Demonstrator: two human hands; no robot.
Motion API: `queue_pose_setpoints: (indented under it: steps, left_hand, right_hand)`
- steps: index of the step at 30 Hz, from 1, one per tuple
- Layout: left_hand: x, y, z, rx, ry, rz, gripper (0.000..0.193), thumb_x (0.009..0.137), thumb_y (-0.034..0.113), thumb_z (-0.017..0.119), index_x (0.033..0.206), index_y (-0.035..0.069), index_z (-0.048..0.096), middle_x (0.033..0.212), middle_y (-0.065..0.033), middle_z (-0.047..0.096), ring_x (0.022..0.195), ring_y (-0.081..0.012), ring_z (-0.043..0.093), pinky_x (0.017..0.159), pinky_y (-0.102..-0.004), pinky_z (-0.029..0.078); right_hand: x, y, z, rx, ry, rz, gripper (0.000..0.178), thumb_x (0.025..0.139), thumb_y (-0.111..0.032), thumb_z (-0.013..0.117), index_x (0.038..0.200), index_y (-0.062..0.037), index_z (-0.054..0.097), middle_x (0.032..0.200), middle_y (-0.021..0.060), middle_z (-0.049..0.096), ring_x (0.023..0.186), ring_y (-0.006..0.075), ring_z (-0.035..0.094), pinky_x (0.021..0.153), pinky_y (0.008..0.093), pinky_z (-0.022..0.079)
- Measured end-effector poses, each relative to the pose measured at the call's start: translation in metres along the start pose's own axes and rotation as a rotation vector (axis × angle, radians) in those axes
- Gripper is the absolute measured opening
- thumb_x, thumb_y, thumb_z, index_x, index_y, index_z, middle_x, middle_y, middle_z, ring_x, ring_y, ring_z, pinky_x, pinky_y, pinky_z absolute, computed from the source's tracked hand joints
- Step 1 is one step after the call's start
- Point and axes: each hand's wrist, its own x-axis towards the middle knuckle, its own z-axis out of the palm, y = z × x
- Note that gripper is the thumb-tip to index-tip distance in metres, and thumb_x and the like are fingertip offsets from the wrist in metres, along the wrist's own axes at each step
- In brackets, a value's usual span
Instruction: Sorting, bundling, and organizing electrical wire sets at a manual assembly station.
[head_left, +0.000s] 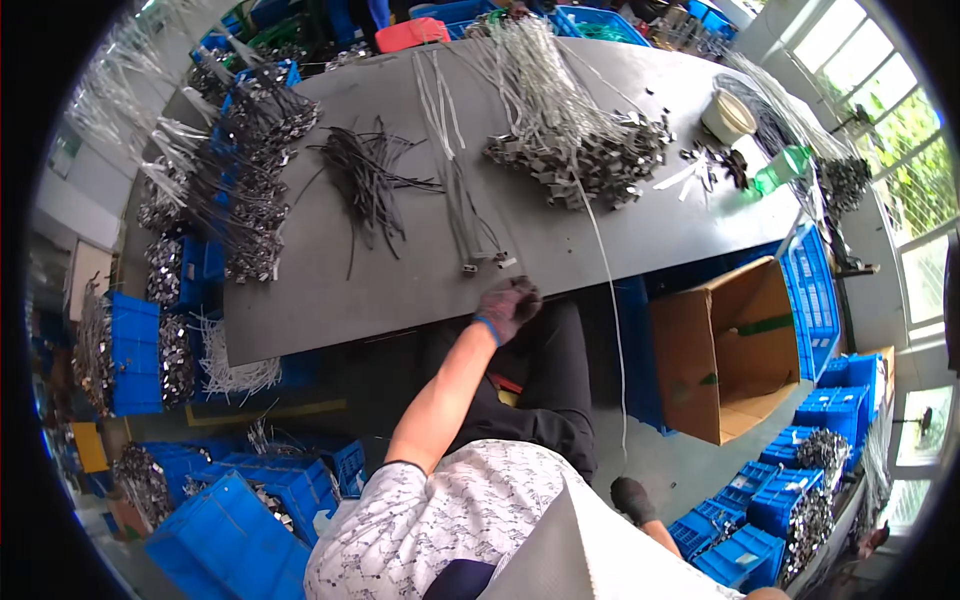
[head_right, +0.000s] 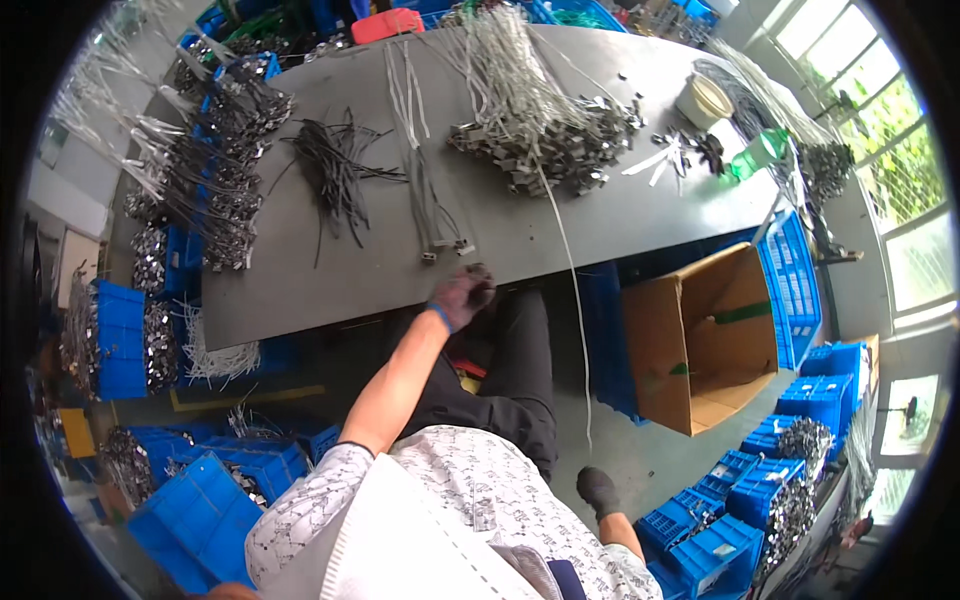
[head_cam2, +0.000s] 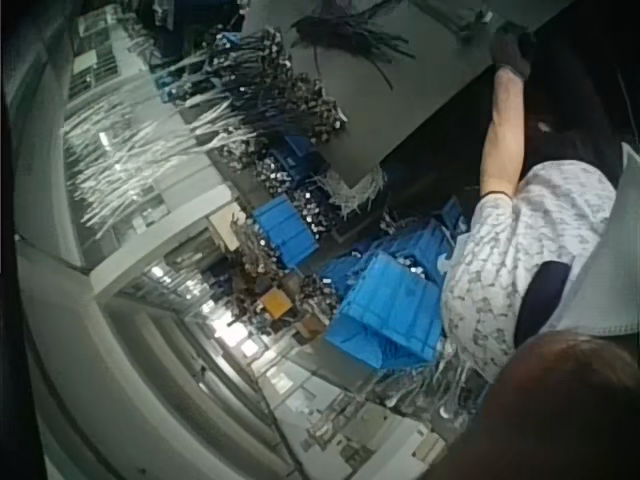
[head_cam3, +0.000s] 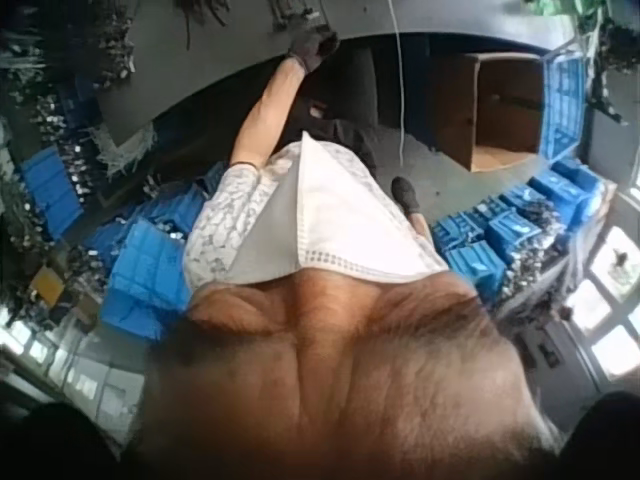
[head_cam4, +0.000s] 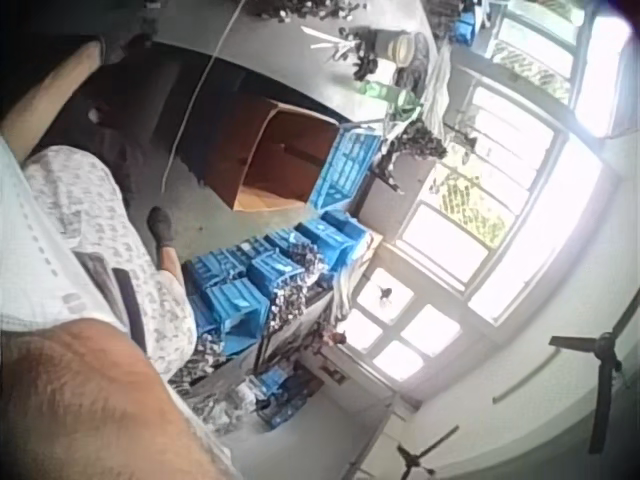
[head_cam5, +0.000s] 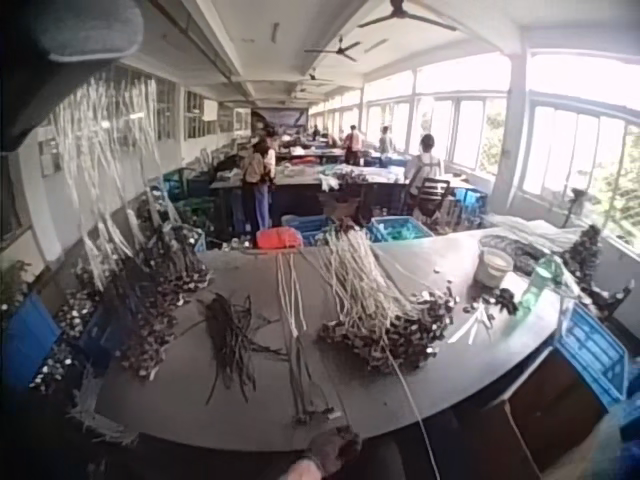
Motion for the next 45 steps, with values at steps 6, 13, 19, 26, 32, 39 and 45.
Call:
queue_pose_setpoints:
  steps: [6,13,19,26,32,39,45]
  left_hand:
    - [0.066,-0.135,0.047,0.198,0.173,0.045,0.005,0.098,0.011,0.06,0.101,0.009,0.056,0.084,-0.0079,0.067,0.067,-0.021,0.068,0.056,-0.0386,0.059]
    - [0.039,-0.065,0.135,0.26,0.16,0.446,0.009,0.1,0.012,0.056,0.099,0.003,0.055,0.081,-0.0117,0.068,0.061,-0.0229,0.069,0.051,-0.0354,0.057]
    - [0.015,0.052,0.174,0.48,0.28,0.975,0.017,0.099,0.017,0.06,0.096,0.001,0.057,0.076,-0.0104,0.069,0.06,-0.0195,0.068,0.053,-0.0332,0.057]
    - [0.04,0.065,0.134,0.453,0.228,1.057,0.016,0.101,0.019,0.06,0.096,0.003,0.056,0.076,-0.01,0.069,0.06,-0.02,0.068,0.053,-0.0334,0.058]
    - [0.038,0.08,0.124,0.144,0.221,1.055,0.014,0.101,0.015,0.058,0.1,0.003,0.052,0.079,-0.0116,0.067,0.059,-0.0233,0.067,0.055,-0.0354,0.059]
    - [0.014,0.06,0.104,0.548,0.194,0.713,0.017,0.095,0.018,0.064,0.093,0.001,0.065,0.074,-0.0118,0.071,0.061,-0.0177,0.068,0.059,-0.0317,0.058]
    - [0.001,-0.033,0.07,0.667,-0.074,0.321,0.022,0.086,0.019,0.07,0.096,-0.001,0.071,0.084,-0.005,0.072,0.073,-0.0108,0.064,0.071,-0.0268,0.052]
  right_hand:
    - [-0.045,-0.078,-0.021,0.496,0.254,0.268,0.026,0.091,-0.017,0.053,0.112,-0.0104,0.068,0.106,0.0205,0.069,0.1,0.0402,0.067,0.084,0.0487,0.053]
    - [-0.077,-0.041,0.033,0.269,-0.153,0.375,0.027,0.087,-0.018,0.058,0.11,-0.0106,0.071,0.109,0.0207,0.07,0.108,0.0383,0.066,0.088,0.0469,0.054]
    - [-0.057,-0.002,0.035,0.244,-0.12,0.366,0.024,0.086,-0.017,0.058,0.105,-0.0081,0.071,0.107,0.0212,0.071,0.104,0.0386,0.068,0.087,0.0479,0.055]
    - [-0.02,-0.021,0.006,0.192,-0.088,0.313,0.025,0.086,-0.015,0.057,0.104,-0.0064,0.071,0.107,0.0221,0.07,0.102,0.0399,0.068,0.087,0.0483,0.055]
    - [-0.045,-0.026,0.013,0.21,-0.112,0.392,0.023,0.086,-0.013,0.057,0.102,-0.0064,0.071,0.106,0.0231,0.07,0.1,0.0404,0.068,0.085,0.0483,0.055]
    - [-0.041,-0.039,-0.001,0.208,0.017,0.337,0.021,0.09,-0.016,0.055,0.098,-0.0063,0.072,0.099,0.0233,0.07,0.094,0.0412,0.069,0.079,0.0499,0.056]
    - [0.07,-0.13,-0.193,0.444,0.926,-0.138,0.021,0.097,-0.022,0.061,0.104,-0.0018,0.066,0.092,0.0237,0.068,0.085,0.0455,0.065,0.07,0.0477,0.051]
